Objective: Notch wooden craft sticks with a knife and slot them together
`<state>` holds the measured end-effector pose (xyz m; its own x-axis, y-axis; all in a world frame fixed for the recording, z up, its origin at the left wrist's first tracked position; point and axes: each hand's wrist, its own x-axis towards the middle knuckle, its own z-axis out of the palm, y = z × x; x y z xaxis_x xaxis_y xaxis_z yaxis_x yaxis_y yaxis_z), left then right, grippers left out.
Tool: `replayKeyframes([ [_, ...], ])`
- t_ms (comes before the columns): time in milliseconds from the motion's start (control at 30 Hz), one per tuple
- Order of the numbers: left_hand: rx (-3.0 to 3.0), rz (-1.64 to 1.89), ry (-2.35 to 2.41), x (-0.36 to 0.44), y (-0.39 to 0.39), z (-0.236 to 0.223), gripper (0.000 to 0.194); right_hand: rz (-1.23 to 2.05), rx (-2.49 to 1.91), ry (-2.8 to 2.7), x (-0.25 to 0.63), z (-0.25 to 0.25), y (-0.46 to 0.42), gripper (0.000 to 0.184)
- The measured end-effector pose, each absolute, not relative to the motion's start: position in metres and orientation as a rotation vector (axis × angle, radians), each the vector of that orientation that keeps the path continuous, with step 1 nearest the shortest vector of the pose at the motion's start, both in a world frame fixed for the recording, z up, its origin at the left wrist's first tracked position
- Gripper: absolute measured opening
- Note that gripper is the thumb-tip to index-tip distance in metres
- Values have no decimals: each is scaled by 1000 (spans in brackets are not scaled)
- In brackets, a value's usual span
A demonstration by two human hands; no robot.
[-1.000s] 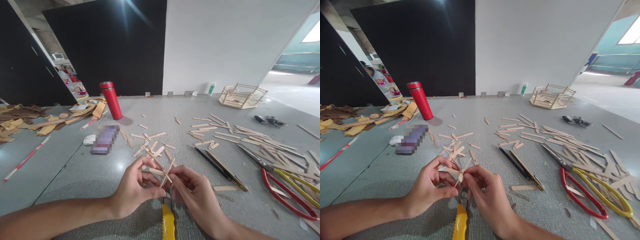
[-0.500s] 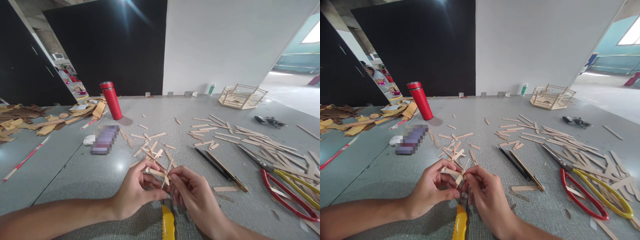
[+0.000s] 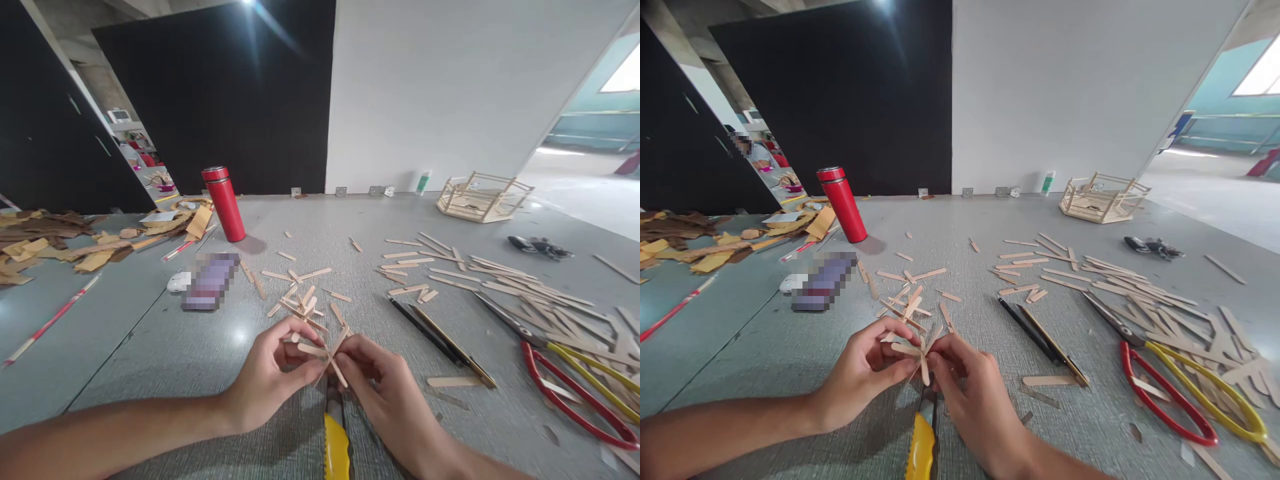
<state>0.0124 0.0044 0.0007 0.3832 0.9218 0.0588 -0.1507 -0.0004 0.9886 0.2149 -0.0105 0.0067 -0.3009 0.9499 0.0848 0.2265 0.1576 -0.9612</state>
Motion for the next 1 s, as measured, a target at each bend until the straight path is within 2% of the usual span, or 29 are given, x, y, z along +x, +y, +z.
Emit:
replayKeyframes([
  [200,1387,1007,744,9,9,5,17,1272,-1124,-1640,216,5,-11,32],
  [433,1403,1000,681,9,12,2,22,1246,-1131,-1672,217,5,-12,31],
  [833,1458,1067,758,7,10,0,16,1173,-1165,-1755,217,8,-12,28],
  [1000,1476,1088,779,6,10,1,15,989,-1186,-1792,217,5,-11,24],
])
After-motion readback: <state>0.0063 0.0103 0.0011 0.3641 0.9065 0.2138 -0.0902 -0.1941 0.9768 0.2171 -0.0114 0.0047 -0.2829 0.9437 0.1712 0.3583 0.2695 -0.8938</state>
